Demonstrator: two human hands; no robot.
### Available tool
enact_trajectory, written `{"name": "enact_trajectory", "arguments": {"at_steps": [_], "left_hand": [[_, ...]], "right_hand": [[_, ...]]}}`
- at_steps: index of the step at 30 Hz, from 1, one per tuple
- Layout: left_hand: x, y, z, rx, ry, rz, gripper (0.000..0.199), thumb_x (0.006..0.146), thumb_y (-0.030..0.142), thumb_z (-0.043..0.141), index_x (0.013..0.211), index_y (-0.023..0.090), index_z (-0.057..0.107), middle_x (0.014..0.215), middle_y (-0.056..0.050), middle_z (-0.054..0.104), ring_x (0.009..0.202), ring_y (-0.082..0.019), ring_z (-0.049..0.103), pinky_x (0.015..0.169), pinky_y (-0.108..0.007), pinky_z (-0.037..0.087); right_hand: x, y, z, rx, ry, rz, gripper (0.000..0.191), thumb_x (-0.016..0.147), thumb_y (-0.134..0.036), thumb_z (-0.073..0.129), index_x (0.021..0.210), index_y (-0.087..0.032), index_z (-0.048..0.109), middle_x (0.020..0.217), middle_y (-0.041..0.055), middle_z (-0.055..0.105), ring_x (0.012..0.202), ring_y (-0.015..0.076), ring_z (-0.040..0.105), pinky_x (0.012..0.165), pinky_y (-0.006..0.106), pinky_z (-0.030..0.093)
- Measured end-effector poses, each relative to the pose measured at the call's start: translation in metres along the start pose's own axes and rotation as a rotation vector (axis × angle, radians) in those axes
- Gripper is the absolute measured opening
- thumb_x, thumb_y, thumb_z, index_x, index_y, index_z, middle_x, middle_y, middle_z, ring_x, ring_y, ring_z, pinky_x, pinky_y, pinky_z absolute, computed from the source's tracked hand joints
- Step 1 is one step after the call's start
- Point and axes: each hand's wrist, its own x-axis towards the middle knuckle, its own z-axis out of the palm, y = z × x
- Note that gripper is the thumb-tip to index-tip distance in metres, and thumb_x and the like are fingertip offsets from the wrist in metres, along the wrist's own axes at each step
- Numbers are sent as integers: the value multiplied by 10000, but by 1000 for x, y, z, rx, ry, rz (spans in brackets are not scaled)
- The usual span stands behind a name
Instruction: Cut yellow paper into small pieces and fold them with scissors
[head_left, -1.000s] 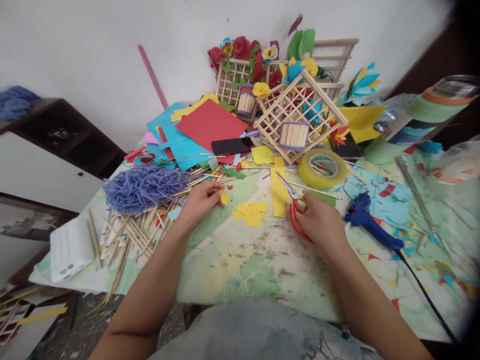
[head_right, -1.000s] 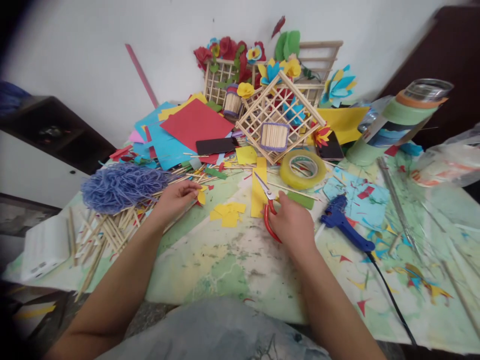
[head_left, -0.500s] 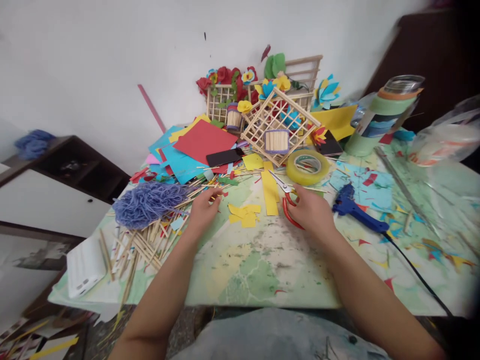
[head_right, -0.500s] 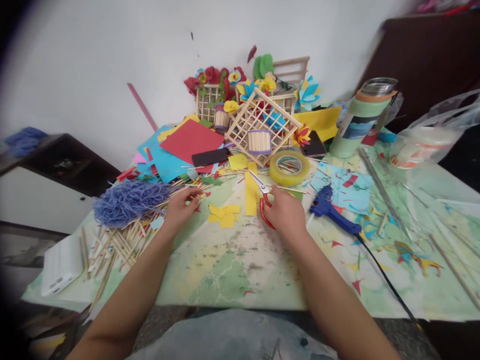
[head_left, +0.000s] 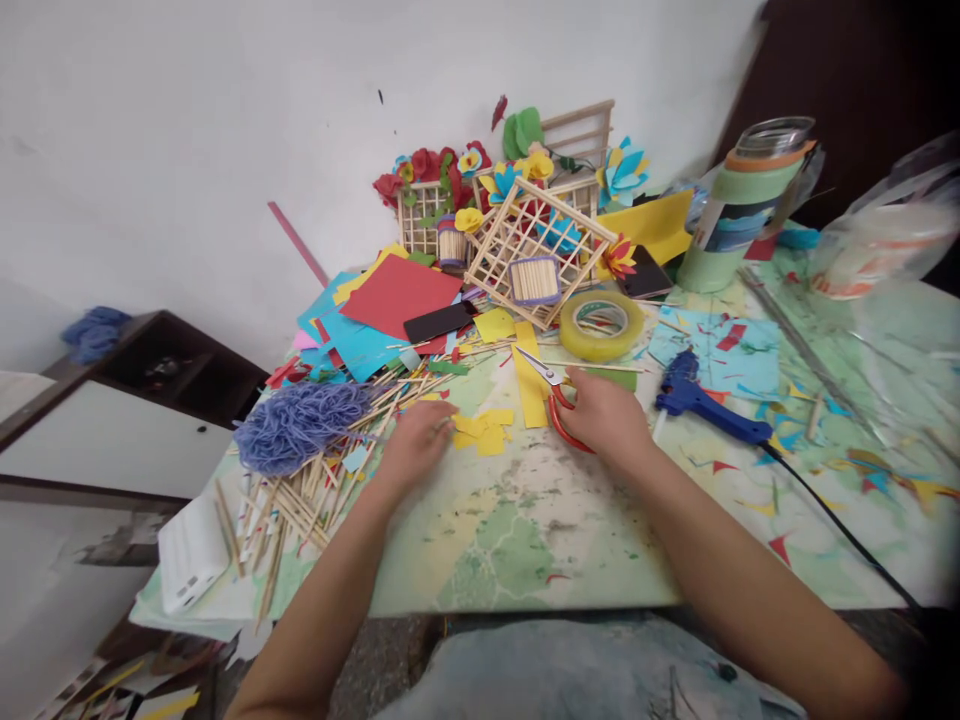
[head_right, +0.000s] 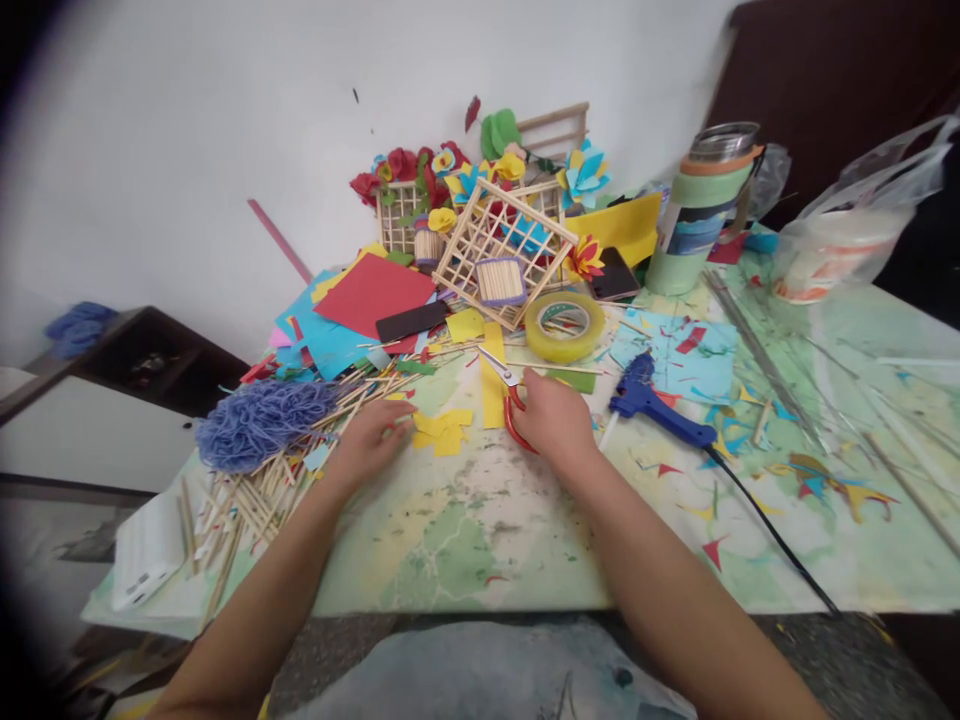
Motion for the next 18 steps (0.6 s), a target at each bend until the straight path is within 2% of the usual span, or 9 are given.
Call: {"name": "enact_trajectory", "arguments": {"at_steps": [2, 5, 7, 10, 14, 18], "left_hand": [[-8, 13, 8, 46, -174, 54, 354, 887, 320, 389, 1124, 176, 610, 1176, -104, 621, 1122, -221, 529, 998, -404, 373], [-21, 21, 16, 145, -253, 9, 473, 908, 363, 341, 1326, 162, 434, 1379, -121, 455, 1277, -235, 400, 1070, -450, 284], [-29, 19, 17, 195, -282, -7, 531, 915, 378, 322, 1393, 146, 319, 1435, -132, 372, 1331, -228, 320, 1096, -457, 233], [-34, 12, 17, 250, -277, -29, 551, 921, 392, 298, 1413, 146, 269, 1448, -144, 343, 1351, -231, 282, 1104, -478, 197], [-30, 10, 17, 319, -187, -142, 519, 913, 377, 329, 1382, 155, 338, 1438, -162, 352, 1341, -271, 295, 1082, -532, 197], [-19, 17, 15, 228, -160, -73, 424, 900, 299, 358, 1284, 159, 469, 1358, -145, 470, 1260, -264, 407, 1048, -486, 289]], "right_hand": [[1, 0, 0, 4, -5, -3, 467, 837, -455, 422, 1219, -207, 526, 948, 116, 684, 798, 265, 632, 587, 301, 400], [1, 1, 1, 5, -5, -13, 464, 835, -456, 422, 1212, -207, 531, 947, 114, 684, 803, 268, 632, 584, 302, 400], [1, 1, 1, 4, -4, -21, 467, 835, -458, 422, 1210, -203, 532, 943, 115, 684, 803, 267, 631, 586, 302, 398], [0, 0, 2, 5, -6, -39, 458, 838, -453, 423, 1208, -204, 530, 958, 117, 681, 810, 260, 630, 588, 298, 395], [0, -2, 2, -3, -32, -33, 459, 834, -443, 431, 1223, -214, 518, 973, 112, 681, 812, 256, 633, 585, 290, 392], [0, -2, 2, -29, -30, -20, 458, 836, -453, 415, 1221, -227, 520, 936, 100, 690, 790, 262, 635, 561, 291, 381]]}}
